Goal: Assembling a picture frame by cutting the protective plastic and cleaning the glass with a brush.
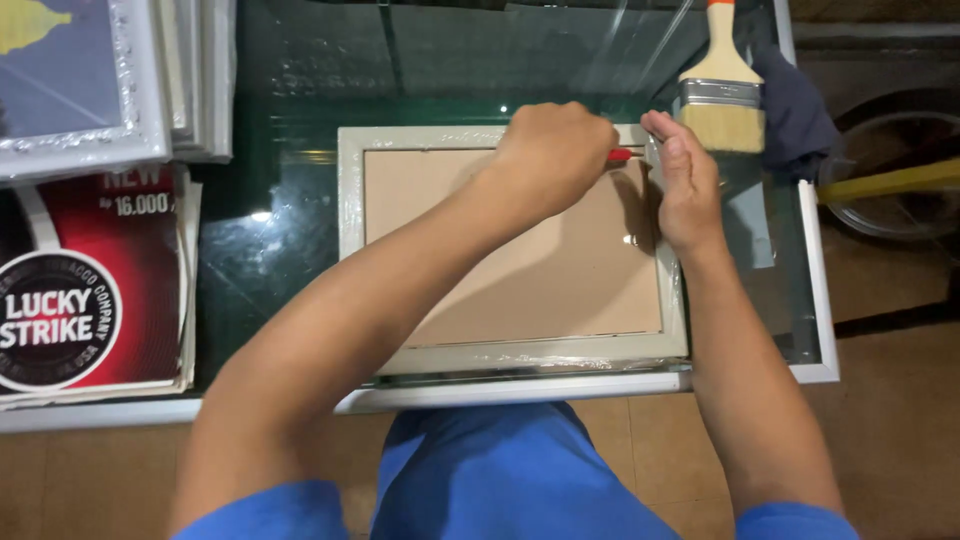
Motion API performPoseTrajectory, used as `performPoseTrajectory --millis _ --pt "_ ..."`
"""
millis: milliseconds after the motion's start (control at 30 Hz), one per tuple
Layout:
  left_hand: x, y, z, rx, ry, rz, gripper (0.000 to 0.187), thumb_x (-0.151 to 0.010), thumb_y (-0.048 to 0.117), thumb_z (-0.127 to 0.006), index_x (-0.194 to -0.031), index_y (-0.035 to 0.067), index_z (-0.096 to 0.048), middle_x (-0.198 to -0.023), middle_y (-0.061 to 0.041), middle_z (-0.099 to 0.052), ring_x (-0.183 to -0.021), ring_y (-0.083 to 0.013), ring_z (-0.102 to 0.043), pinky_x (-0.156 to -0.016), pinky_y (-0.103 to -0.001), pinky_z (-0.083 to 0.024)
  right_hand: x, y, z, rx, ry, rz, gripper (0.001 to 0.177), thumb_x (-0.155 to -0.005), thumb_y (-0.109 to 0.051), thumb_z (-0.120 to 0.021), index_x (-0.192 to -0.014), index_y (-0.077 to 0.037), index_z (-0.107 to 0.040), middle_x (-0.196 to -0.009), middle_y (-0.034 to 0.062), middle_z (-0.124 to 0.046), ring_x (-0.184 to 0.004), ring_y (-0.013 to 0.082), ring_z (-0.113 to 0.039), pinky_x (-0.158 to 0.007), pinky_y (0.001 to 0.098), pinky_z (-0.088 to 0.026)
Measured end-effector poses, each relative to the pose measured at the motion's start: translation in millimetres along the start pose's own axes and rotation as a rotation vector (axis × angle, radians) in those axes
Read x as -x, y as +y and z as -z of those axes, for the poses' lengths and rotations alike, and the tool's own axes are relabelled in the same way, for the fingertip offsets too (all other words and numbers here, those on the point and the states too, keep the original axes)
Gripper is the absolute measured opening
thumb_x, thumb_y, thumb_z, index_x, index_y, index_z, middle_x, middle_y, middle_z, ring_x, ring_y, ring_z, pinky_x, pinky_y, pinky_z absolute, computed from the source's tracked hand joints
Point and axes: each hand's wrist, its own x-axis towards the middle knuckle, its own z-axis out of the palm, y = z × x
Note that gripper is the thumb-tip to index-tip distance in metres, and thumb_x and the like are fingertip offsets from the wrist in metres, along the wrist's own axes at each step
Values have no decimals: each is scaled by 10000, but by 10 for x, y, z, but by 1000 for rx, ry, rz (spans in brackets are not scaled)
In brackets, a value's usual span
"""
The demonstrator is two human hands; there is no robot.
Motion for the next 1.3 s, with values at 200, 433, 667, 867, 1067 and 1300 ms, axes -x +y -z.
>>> performPoseTrajectory --millis 200,433,667,867,1067,1300 --pt "-302 -24 -312 -29 73 -9 157 -811 149 -655 -711 76 -751 -734 -164 -744 -547 -347 -700 -495 -439 -537 -6 -72 -6 35 -5 -6 478 -1137 -259 -341 -1383 111 -515 -1392 246 -583 -1392 332 -487 -1182 409 -351" --pt "524 -603 628 -190 -232 40 176 -873 138 -662 -817 4 -762 -751 -208 -726 -526 -333 -688 -457 -451 -547 -7 -53 -2 49 -10 0 496 -1147 -272 -343 -1390 128 -505 -1382 251 -588 -1302 324 -551 -1142 391 -387" --pt "1346 -972 1399 -387 -484 427 268 -975 84 -565 -1037 97 -826 -868 -207 -796 -838 -388 -793 -694 -500 -630 9 43 -1 57 -3 35 445 -1171 -227 -338 -1442 56 -549 -1368 229 -622 -1396 299 -486 -1216 472 -312" --pt "1253 -714 1543 -102 -495 577 277 -922 27 -609 -1149 40 -766 -994 -296 -743 -942 -461 -737 -764 -555 -601 -15 51 13 69 -13 24 461 -1173 -252 -325 -1450 42 -546 -1378 220 -617 -1398 297 -488 -1218 467 -312" --pt "766 -151 1065 346 -559 469 449 -852 95 -614 -1292 112 -697 -1124 -228 -734 -1100 -414 -707 -907 -508 -577 -10 184 21 76 -10 42 469 -1172 -258 -330 -1435 60 -552 -1369 242 -618 -1392 312 -486 -1210 479 -324" --pt "-17 162 -241 433 -433 352 125 -709 146 -655 -771 92 -749 -574 -71 -712 -626 -291 -778 -628 -438 -632 4 55 -3 75 14 59 464 -1167 -251 -334 -1417 61 -570 -1349 237 -635 -1386 303 -484 -1200 482 -332"
